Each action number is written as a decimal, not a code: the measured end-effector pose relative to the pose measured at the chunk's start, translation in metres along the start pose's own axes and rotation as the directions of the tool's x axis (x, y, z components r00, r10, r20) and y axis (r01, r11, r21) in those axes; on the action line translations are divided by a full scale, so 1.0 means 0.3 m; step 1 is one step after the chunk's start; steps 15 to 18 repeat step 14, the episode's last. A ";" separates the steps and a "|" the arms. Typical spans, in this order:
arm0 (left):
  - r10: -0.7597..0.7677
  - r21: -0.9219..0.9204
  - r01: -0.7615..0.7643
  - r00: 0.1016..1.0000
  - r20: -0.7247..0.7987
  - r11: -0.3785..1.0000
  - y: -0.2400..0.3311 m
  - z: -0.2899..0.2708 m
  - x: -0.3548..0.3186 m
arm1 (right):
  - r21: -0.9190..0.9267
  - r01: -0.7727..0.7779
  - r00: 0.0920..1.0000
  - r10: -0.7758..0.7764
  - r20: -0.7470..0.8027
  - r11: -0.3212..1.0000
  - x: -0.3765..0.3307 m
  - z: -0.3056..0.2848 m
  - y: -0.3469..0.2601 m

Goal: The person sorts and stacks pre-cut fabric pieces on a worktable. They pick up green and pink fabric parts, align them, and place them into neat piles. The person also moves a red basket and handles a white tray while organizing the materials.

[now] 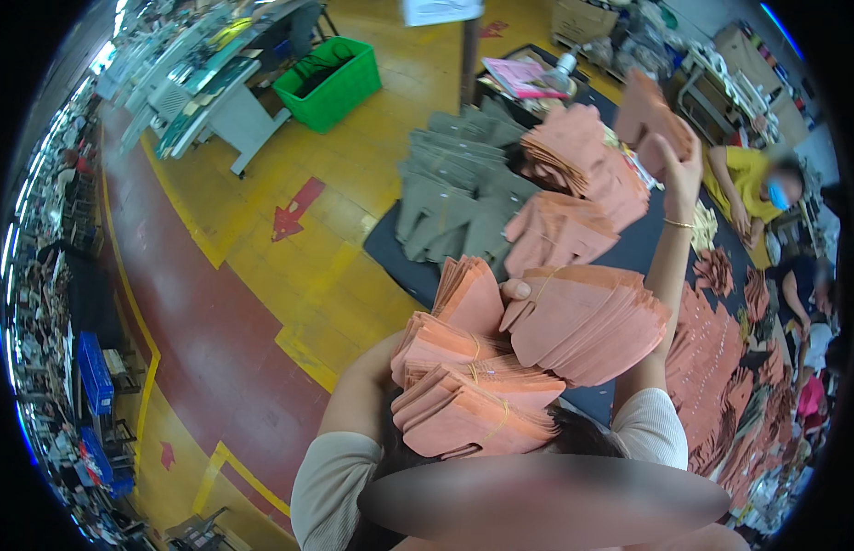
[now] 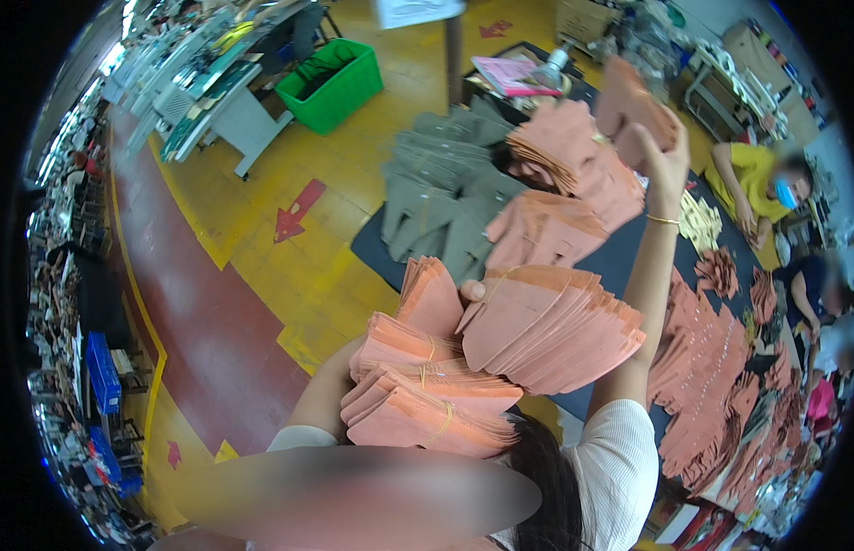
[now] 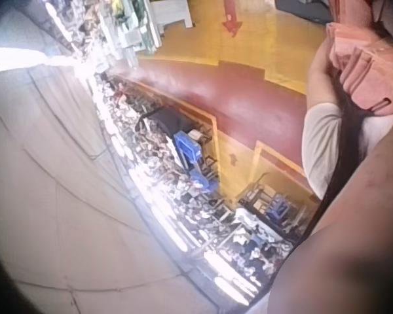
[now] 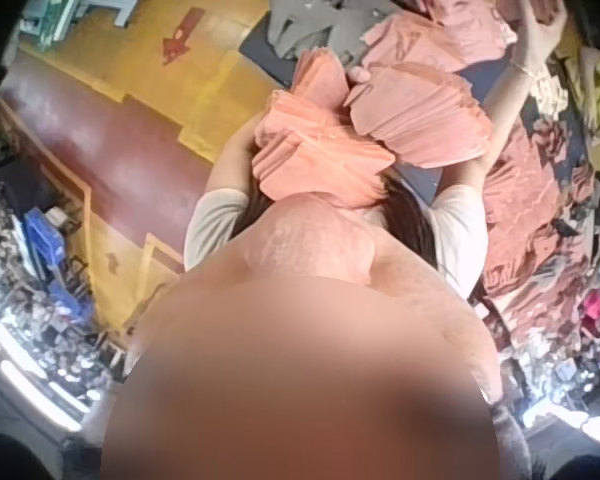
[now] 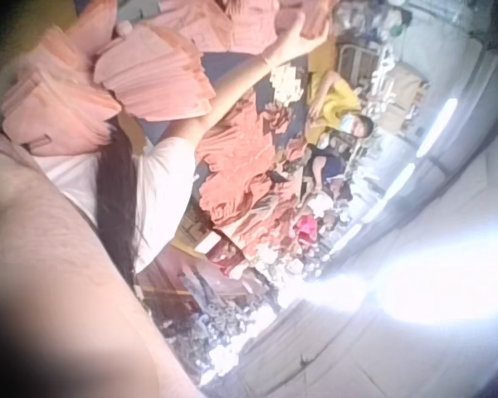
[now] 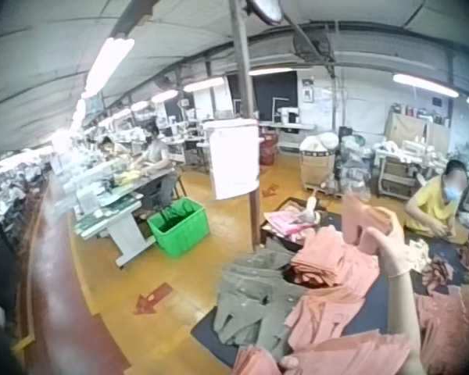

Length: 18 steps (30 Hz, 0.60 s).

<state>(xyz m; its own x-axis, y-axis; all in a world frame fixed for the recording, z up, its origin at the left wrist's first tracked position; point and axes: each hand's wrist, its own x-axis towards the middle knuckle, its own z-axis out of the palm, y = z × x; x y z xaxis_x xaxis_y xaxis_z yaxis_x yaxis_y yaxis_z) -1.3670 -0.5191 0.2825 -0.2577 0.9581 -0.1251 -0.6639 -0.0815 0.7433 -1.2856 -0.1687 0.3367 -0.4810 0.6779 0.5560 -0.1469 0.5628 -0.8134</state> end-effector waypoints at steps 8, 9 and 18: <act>0.213 -0.014 -0.217 0.969 -0.127 0.976 0.335 -0.507 -0.418 | 0.142 -0.293 0.466 0.012 0.885 0.945 -0.421 1.171 -0.326; 0.227 -0.013 -0.232 0.961 -0.159 0.973 0.376 -0.570 -0.478 | 0.137 -0.339 0.372 -0.001 0.928 0.931 -0.504 1.303 -0.314; 0.236 0.006 -0.247 0.921 -0.311 0.969 0.507 -0.835 -0.711 | -0.243 -0.628 -0.036 0.285 0.958 0.739 -0.907 1.758 -0.122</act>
